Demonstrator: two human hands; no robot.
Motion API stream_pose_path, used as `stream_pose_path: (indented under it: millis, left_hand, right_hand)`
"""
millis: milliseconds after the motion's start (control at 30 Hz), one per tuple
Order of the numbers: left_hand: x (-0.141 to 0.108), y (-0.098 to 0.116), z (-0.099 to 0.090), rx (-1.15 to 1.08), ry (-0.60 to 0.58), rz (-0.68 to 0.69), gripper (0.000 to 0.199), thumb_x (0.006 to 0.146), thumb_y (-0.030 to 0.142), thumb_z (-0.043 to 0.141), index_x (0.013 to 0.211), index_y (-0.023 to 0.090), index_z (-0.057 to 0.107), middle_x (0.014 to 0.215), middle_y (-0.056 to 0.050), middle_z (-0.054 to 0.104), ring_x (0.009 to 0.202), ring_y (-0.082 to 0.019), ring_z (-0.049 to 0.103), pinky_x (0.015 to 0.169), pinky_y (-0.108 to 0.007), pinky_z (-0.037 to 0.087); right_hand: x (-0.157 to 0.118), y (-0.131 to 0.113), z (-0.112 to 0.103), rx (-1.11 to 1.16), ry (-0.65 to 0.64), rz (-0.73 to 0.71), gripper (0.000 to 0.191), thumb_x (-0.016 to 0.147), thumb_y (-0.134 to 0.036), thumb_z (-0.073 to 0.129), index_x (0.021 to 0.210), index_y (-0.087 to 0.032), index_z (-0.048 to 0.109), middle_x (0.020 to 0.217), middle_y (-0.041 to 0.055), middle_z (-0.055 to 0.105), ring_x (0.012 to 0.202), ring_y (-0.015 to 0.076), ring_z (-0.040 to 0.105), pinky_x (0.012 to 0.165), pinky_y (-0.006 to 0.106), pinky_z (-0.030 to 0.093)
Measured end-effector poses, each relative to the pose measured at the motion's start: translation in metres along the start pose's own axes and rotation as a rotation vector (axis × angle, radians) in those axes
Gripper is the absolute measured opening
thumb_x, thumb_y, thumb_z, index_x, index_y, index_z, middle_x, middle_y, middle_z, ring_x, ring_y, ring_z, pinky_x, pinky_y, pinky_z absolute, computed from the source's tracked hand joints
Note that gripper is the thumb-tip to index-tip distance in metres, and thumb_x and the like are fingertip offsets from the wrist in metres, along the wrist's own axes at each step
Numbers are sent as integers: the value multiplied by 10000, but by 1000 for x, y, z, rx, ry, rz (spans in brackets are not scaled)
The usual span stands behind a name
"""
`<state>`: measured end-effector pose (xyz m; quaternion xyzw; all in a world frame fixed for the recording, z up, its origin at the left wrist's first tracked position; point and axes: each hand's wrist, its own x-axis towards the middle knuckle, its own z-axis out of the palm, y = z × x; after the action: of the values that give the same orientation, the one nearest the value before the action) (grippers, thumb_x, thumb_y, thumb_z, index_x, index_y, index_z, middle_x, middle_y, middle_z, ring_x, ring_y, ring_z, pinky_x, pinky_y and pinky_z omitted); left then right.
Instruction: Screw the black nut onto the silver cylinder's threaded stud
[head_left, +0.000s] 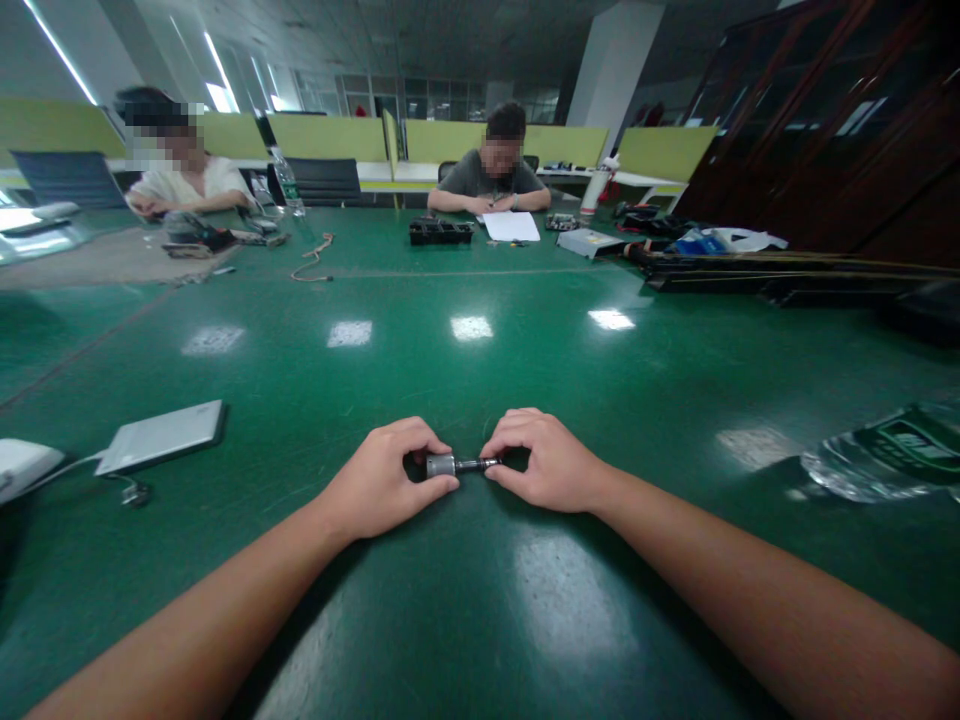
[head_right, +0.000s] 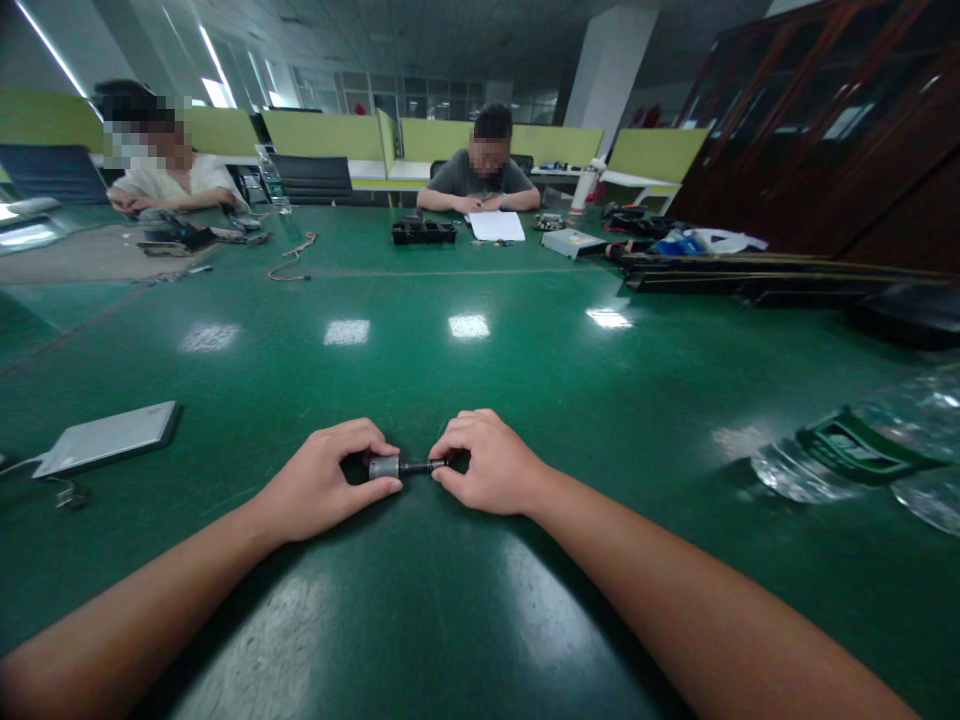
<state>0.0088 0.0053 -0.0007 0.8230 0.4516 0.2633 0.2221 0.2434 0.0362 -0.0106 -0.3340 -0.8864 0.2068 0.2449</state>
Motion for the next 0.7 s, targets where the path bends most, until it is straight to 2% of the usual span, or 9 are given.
stream_pose_path:
  millis: [167,400,700]
  left_hand:
    - [0,-2,-1,4,3,-9,162,772,283,742,884,181,684,849,-18,655,783,-170,612,718,-286,464]
    - [0,-6,-6,21,32,-23,158,773,291,735,867,181,673,841,-17,652,769,-170,609,708,-282,467]
    - [0,-7,-6,23,27,-8,159,782,288,726,874,175,660,845,-25,642,771,-172,602,711,-288,468]
  right_hand:
    - [0,5,-2,-19,-2,20,92,729,-155,721,811,-198,729,767,6,709,775,169,611,797,338,431]
    - [2,16,-5,-101,82,158,81,732,-150,699,787,-196,738,745,18,698,734,165,601,712,305,451]
    - [1,11,-4,-28,35,64,90,744,-161,721,826,-195,737,775,20,702,757,163,619,763,320,456]
